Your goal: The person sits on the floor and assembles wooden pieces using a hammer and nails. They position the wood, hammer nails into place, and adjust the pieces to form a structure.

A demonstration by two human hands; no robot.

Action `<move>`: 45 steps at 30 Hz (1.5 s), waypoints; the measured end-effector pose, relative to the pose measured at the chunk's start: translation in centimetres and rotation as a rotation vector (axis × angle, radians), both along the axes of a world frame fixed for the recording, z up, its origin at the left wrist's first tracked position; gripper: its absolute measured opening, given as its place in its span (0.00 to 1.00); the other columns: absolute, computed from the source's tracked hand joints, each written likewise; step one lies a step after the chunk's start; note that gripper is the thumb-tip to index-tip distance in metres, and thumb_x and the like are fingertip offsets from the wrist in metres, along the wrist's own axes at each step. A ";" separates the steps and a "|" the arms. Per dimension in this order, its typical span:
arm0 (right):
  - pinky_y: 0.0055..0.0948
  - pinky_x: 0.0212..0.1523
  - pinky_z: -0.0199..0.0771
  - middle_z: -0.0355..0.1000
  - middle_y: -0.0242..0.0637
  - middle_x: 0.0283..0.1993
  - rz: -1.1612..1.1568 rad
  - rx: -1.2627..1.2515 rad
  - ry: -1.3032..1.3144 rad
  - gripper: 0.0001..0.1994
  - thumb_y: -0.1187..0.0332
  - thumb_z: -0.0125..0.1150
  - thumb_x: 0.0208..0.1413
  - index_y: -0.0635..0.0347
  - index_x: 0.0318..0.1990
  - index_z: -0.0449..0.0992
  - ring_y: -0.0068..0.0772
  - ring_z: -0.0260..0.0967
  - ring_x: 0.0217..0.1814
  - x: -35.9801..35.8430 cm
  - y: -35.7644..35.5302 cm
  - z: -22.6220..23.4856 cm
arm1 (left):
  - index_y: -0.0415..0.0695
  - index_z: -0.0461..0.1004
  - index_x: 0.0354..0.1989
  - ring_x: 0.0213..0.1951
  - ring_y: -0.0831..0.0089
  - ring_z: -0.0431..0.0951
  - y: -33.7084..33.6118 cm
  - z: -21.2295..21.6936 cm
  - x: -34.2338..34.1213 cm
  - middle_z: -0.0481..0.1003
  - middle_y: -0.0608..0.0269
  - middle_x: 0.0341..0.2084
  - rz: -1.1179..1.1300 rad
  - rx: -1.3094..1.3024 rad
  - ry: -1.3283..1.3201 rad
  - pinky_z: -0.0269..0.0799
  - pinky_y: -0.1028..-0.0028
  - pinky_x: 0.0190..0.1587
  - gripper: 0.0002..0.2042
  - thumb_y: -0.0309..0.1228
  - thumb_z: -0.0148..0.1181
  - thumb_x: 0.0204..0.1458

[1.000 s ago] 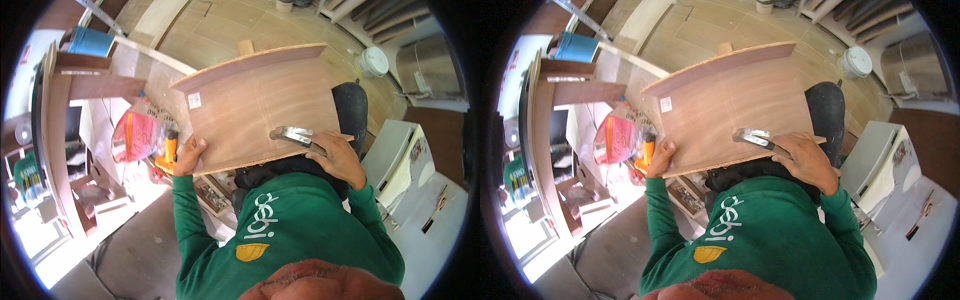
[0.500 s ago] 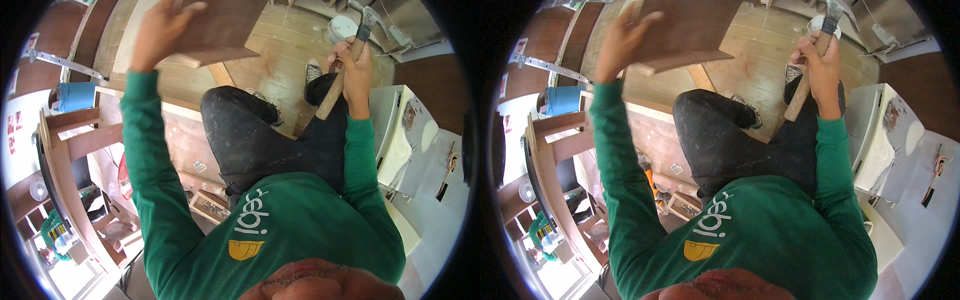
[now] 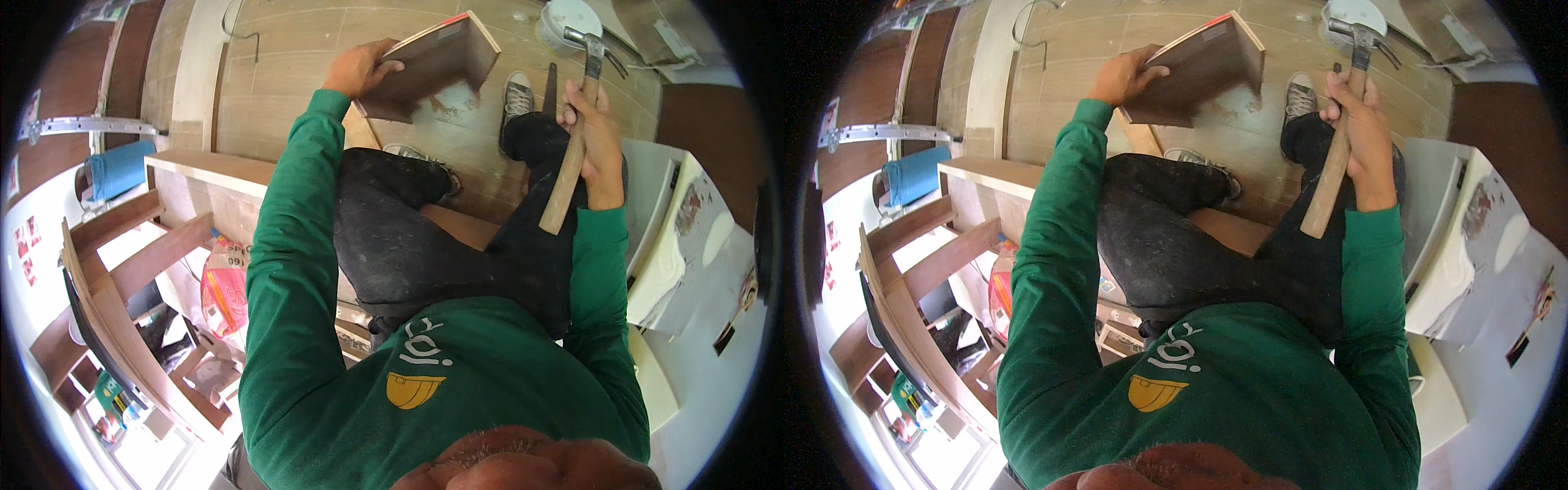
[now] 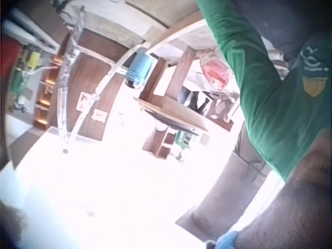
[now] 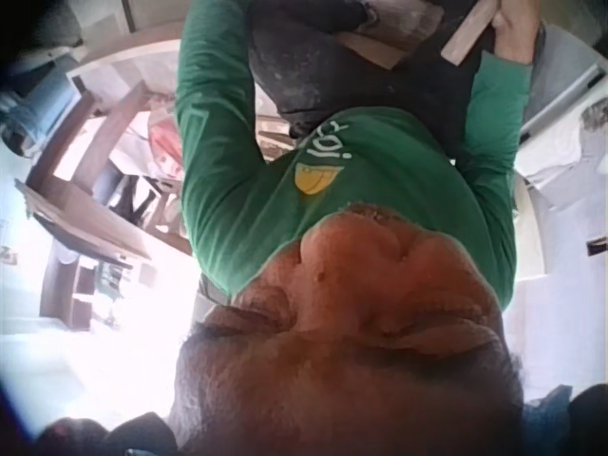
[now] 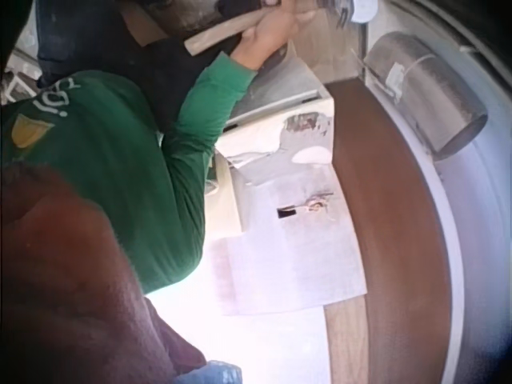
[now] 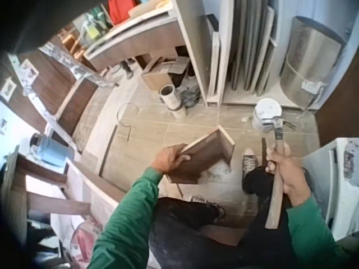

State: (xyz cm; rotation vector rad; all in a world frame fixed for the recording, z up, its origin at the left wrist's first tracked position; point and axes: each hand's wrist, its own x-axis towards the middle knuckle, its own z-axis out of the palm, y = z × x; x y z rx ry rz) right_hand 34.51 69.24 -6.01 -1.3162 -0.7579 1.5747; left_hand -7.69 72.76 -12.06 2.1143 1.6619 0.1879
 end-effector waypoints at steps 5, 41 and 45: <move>0.25 0.38 0.74 0.70 0.26 0.37 0.035 -0.026 0.036 0.11 0.66 0.69 0.70 0.56 0.52 0.73 0.17 0.65 0.30 -2.8 0.2 0.9 | 0.53 0.72 0.75 0.60 0.56 0.82 0.6 -2.5 -7.3 0.82 0.57 0.60 0.215 -0.109 -0.661 0.76 0.56 0.62 0.34 0.58 0.63 0.66; 0.21 0.35 0.69 0.68 0.28 0.37 0.116 -0.151 0.046 0.19 0.67 0.63 0.72 0.67 0.64 0.69 0.13 0.61 0.25 -10.1 2.1 1.7 | 0.33 0.78 0.59 0.54 0.48 0.84 -17.4 -47.0 -17.9 0.85 0.53 0.53 0.810 -0.938 -0.124 0.82 0.54 0.53 0.27 0.48 0.49 0.71; 0.22 0.37 0.70 0.68 0.28 0.37 0.069 -0.155 0.034 0.19 0.67 0.63 0.72 0.67 0.64 0.69 0.13 0.62 0.26 -10.6 1.0 1.8 | 0.42 0.81 0.58 0.49 0.64 0.86 -13.3 -45.7 -14.2 0.86 0.61 0.50 0.977 -0.924 -1.068 0.85 0.60 0.50 0.16 0.39 0.59 0.71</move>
